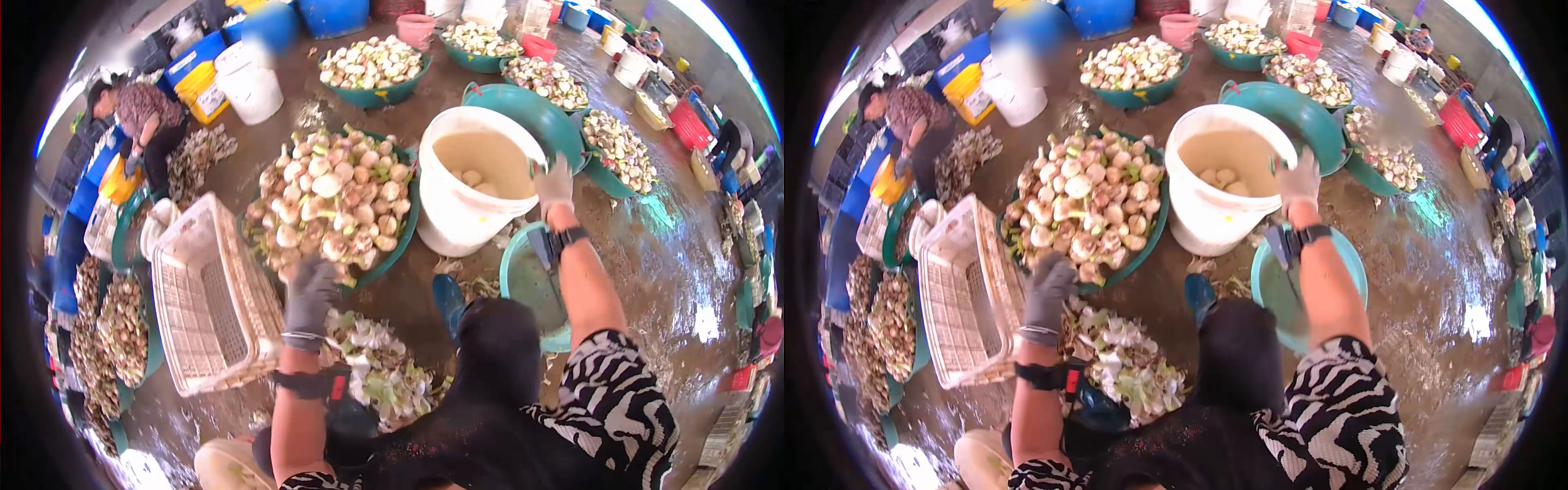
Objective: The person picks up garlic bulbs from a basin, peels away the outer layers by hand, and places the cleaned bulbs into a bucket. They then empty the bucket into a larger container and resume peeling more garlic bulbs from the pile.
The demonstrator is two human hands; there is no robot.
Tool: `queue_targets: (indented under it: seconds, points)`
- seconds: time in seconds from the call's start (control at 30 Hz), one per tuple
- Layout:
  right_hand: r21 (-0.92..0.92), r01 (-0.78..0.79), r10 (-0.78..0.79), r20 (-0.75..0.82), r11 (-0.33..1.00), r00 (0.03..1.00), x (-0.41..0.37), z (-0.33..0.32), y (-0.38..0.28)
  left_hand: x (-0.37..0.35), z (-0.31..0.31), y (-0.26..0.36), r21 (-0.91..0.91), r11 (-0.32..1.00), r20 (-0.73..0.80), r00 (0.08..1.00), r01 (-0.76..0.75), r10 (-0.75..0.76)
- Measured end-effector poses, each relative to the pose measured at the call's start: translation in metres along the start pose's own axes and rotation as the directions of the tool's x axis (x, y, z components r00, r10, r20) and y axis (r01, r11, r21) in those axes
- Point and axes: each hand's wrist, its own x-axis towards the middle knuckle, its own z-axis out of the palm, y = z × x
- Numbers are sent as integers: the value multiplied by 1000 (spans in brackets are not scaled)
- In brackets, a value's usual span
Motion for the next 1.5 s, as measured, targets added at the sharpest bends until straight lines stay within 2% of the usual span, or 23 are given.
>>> queue_targets:
  seconds: [0.07,0.1,0.17,0.2,0.23,0.27,0.33,0.43,0.5,0.6,0.67,0.7,0.73,0.83,0.9,1.0,1.03,1.1,1.2,1.23,1.33,1.37,1.5]
  points:
    - [227,-454,304,485,862,820,-6,45,88,51,44,-53,289,922,52,966,-259,255]
    - [93,-157,72,593,983,802,-23,58,112,64,69,-44,288,945,143,982,-158,120]
    - [114,-196,73,661,974,747,-35,56,113,90,119,-25,350,936,314,936,41,-158]
    - [249,-528,278,630,812,725,-35,43,75,94,154,-13,150,917,236,888,369,-396]
    - [378,-763,462,626,525,628,-35,36,55,109,175,-17,108,890,239,857,443,-456]
    - [396,-739,438,618,544,653,-37,41,62,124,193,-22,65,855,246,822,514,-513]
    - [428,-687,386,598,588,703,-38,50,73,148,223,-35,-15,842,243,819,539,-520]
    - [472,-800,434,674,371,598,-21,24,65,155,261,-56,21,865,-26,865,501,-501]
    - [484,-868,517,718,112,467,-8,28,98,155,248,-78,-129,858,167,864,497,-475]
    - [511,-856,577,677,76,456,8,105,204,134,228,-69,-198,849,233,865,490,-445]
    - [323,-624,214,747,711,629,9,181,294,123,229,-62,-149,877,246,876,457,-415]
    - [-86,-54,101,772,995,627,28,176,270,121,228,-64,-148,878,246,877,455,-413]
    - [-409,571,34,832,712,554,41,180,262,119,228,-65,-150,878,241,879,454,-412]
    - [-463,216,229,728,860,647,28,295,341,120,233,-53,-138,889,235,886,438,-400]
    - [-349,-287,445,568,892,692,25,346,379,125,237,-49,-145,891,246,888,431,-389]
    - [-441,62,261,633,895,729,43,284,313,135,243,-52,-133,912,234,906,389,-352]
    - [-385,64,183,571,921,801,41,278,308,136,244,-52,-129,921,228,915,367,-333]
    - [-45,-295,285,431,955,856,43,265,283,138,246,-51,-213,879,251,893,427,-373]
    - [524,-593,524,293,612,800,43,218,237,142,236,-54,-197,792,326,800,578,-504]
    - [686,-593,601,278,422,750,48,198,225,143,233,-56,-167,757,354,755,631,-551]
    - [836,-411,536,174,364,826,70,134,194,144,238,-54,-252,658,416,694,709,-588]
    - [774,-390,490,118,500,864,78,121,197,146,238,-58,-286,662,418,712,693,-565]
    - [934,-201,506,26,295,862,89,49,244,143,240,-66,-360,678,405,761,641,-506]
